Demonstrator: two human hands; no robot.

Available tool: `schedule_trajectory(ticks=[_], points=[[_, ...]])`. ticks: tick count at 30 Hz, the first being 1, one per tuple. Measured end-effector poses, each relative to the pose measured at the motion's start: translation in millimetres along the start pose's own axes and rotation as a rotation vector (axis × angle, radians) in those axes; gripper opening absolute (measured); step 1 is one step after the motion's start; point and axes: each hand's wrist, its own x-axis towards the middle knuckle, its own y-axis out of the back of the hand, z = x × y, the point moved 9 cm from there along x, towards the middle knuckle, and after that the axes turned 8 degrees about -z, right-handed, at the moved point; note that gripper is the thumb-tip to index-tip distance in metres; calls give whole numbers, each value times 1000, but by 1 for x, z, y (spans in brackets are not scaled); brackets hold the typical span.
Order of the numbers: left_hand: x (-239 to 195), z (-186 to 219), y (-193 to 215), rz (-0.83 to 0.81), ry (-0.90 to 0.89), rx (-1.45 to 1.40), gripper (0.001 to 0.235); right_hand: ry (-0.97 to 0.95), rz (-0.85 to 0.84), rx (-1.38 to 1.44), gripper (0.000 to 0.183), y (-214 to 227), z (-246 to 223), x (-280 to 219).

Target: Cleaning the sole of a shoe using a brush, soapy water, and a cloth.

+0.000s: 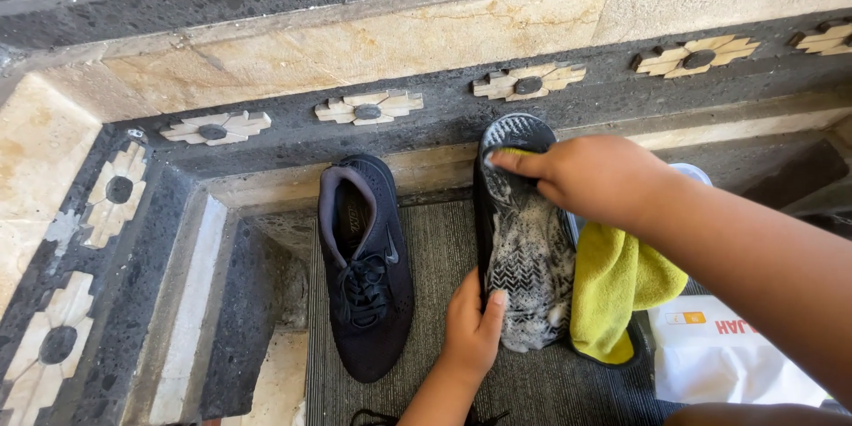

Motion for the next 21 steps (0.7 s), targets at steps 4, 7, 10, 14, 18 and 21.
schedule_trajectory(ticks=[4, 7, 10, 14, 18, 21], points=[[-2, -6, 0, 5, 16, 16, 65, 3, -32, 0, 67, -13, -2, -1], [-2, -3, 1, 12, -15, 2, 67, 71, -14, 7, 67, -14, -5, -4], [-3, -5, 1, 12, -3, -3, 64, 26, -89, 33, 65, -19, 0, -11], [-3, -3, 0, 8, -10, 13, 68, 173, -101, 321, 61, -33, 12, -4], [-5, -7, -1, -4, 13, 37, 72, 76, -110, 983, 60, -24, 27, -21], [-4, -9, -2, -4, 6, 44, 71, 194, -47, 1391, 67, -26, 38, -1]])
